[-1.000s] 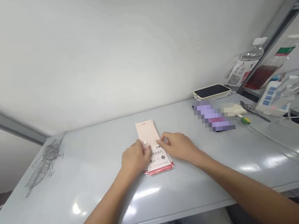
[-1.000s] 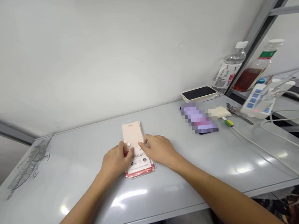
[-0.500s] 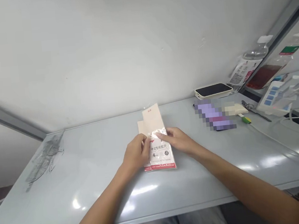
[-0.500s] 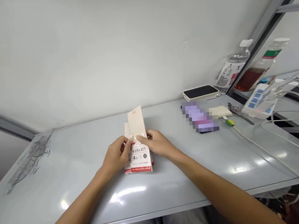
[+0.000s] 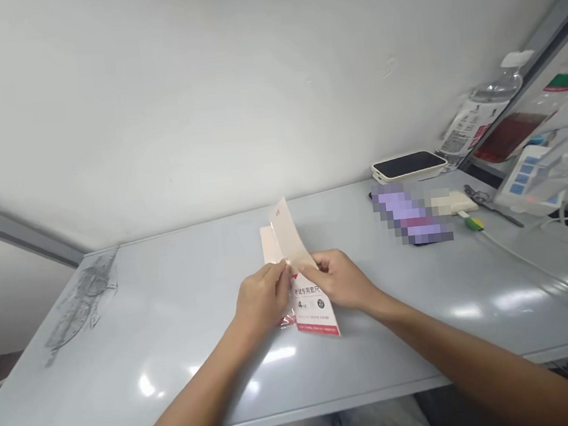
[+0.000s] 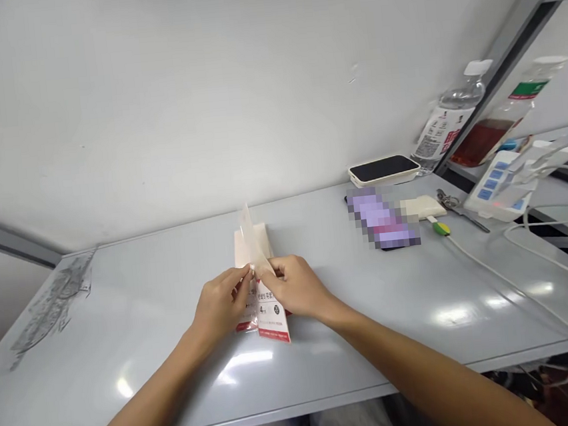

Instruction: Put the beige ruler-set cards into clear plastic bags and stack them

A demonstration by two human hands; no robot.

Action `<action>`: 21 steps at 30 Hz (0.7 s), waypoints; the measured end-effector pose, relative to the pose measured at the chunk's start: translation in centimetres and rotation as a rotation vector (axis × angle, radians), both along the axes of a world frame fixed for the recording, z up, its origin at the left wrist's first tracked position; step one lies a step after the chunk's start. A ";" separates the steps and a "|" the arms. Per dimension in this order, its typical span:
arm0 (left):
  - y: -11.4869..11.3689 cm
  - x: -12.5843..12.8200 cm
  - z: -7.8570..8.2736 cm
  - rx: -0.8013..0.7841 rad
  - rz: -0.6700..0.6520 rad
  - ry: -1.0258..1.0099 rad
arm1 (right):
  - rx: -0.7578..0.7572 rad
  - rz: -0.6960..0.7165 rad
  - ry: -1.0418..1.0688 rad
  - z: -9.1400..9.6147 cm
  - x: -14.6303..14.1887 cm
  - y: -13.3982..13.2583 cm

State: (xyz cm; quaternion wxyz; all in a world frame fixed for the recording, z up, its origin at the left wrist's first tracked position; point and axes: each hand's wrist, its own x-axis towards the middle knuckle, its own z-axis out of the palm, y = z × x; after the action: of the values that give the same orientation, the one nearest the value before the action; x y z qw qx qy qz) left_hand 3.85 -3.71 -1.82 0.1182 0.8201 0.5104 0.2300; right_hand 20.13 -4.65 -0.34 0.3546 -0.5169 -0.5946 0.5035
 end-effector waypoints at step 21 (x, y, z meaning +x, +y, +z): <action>0.5 -0.1 1.4 -0.226 0.227 -0.322 | -0.098 -0.094 0.207 0.7 0.3 0.0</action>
State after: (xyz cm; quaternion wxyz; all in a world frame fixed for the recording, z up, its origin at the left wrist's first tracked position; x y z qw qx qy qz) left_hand 3.78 -3.23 -0.39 0.2625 0.6916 0.5966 0.3113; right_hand 20.45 -4.68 0.35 0.4117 -0.5062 -0.5046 0.5654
